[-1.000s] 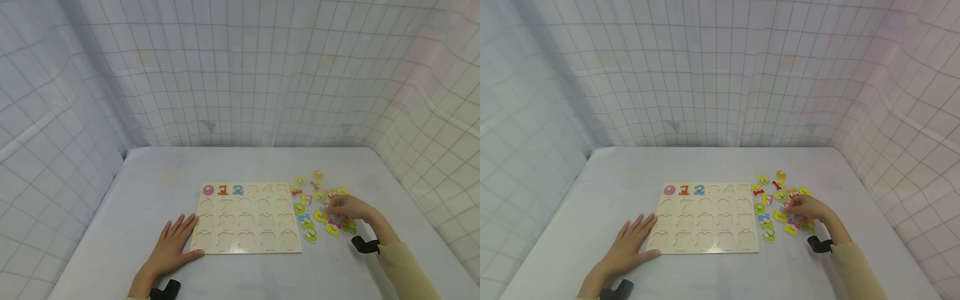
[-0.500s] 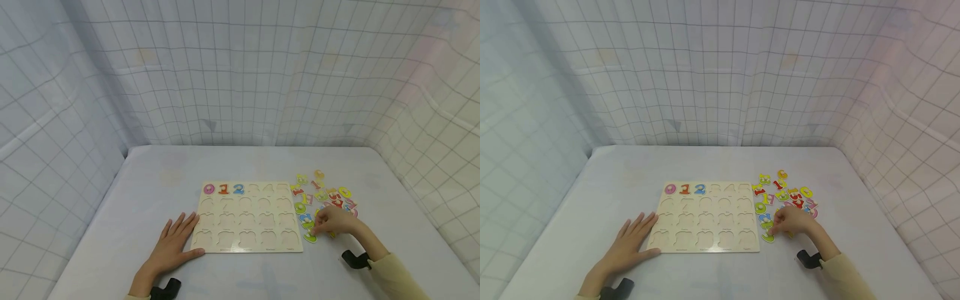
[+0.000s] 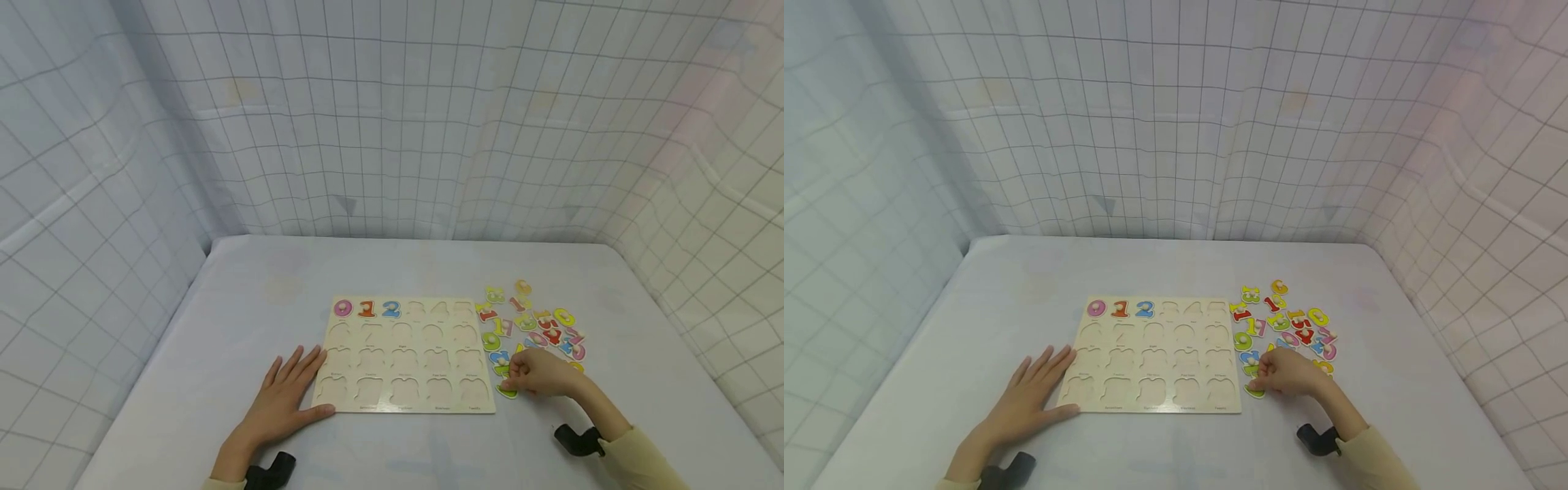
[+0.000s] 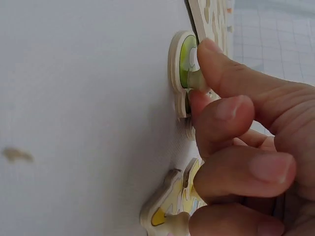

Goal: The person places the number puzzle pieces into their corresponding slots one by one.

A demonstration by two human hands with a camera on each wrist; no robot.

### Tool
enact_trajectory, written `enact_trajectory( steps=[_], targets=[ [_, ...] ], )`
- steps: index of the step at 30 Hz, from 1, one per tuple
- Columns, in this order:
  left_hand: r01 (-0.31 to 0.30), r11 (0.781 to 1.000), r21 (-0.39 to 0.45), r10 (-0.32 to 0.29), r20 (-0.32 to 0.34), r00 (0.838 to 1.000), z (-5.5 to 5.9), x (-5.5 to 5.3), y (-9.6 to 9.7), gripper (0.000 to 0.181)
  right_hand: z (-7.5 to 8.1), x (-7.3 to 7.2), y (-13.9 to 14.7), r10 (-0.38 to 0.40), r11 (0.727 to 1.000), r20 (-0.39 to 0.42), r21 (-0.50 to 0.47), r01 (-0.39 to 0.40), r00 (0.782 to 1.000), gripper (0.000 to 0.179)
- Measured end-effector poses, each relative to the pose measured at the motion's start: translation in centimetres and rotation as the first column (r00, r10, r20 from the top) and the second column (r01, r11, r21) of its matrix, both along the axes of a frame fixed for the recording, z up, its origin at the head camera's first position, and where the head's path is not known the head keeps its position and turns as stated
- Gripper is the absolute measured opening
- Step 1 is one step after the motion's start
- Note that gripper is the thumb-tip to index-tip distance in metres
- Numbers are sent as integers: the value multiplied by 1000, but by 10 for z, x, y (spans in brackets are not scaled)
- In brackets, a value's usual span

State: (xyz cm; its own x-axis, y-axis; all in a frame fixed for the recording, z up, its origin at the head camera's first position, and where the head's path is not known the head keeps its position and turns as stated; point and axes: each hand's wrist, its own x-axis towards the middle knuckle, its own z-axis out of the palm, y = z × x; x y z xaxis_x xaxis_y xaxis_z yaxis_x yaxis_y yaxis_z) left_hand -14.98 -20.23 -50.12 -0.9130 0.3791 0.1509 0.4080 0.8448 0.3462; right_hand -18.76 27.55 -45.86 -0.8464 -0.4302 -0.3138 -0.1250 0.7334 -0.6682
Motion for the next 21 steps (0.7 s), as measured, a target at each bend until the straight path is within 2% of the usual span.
enact_trajectory(
  steps=[4, 9, 11, 15, 21],
  targets=[
    [6, 1000, 2, -6, -4, 1000, 0, -1, 0, 95, 6, 0, 4, 19, 1000, -15, 7, -19, 1000, 35],
    [10, 1000, -2, -10, -3, 1000, 0, -1, 1, 95, 23, -8, 13, 47, 998, 33, -35, -46, 998, 32],
    [4, 1000, -5, -4, 0, 1000, 0, -1, 0, 95, 30, -18, 11, 88, 994, 42, -66, -85, 995, 33],
    [-3, 1000, 0, 3, 12, 1000, 1, 1, 0, 96, 37, -45, -4, 190, 979, -9, -75, -190, 982, 35],
    [0, 1000, 3, 0, 7, 1000, 3, 2, 0, 95, 40, -86, -50, 237, 969, -74, -49, -241, 969, 29]
  ],
)
